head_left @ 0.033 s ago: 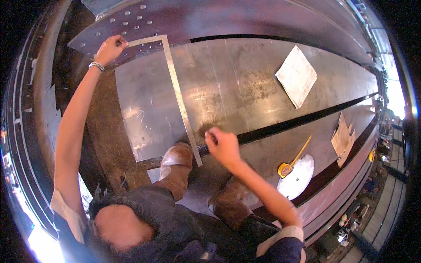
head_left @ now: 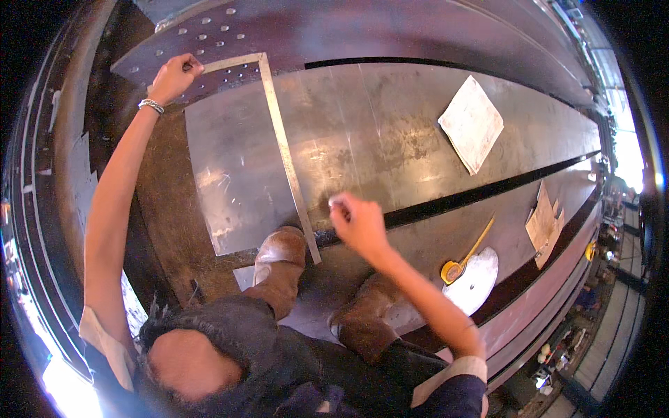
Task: The person measures a large metal sheet using a tape measure and marks it with a white marker. They then use a metal square to draw straight lines on the sheet, creating a rectangular outline.
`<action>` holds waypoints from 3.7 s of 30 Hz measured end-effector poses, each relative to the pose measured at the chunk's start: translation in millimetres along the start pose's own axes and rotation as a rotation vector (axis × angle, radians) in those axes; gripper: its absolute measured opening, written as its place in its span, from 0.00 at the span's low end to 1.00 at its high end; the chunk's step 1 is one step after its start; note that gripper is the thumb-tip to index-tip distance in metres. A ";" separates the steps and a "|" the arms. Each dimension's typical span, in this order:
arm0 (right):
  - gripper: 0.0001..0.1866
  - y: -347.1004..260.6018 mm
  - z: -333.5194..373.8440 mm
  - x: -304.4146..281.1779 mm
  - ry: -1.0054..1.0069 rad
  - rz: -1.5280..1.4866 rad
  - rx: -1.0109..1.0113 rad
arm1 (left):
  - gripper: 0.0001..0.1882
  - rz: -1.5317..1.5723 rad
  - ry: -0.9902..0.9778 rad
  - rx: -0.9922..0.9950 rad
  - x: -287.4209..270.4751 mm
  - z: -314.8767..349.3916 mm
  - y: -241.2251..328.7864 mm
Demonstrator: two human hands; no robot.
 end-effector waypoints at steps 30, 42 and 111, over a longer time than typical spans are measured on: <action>0.13 -26.2 -35.9 8.2 -0.206 -0.783 0.345 | 0.16 0.207 -0.058 -0.004 84.8 32.9 -7.7; 0.09 22.8 47.9 83.5 -0.397 -0.411 0.445 | 0.17 0.309 -0.146 0.011 104.7 -0.6 -69.7; 0.18 35.9 64.3 116.3 -0.437 -0.031 0.452 | 0.18 0.092 -0.160 0.075 86.6 8.5 -79.3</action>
Point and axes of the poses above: each hand's wrist, its own z-axis away from the middle knuckle, its own x-axis out of the palm, y = z × x, the point moved 4 cm from there along -z, towards the middle knuckle, and after that the axes turned 13 degrees about x, right-handed, at the moved point
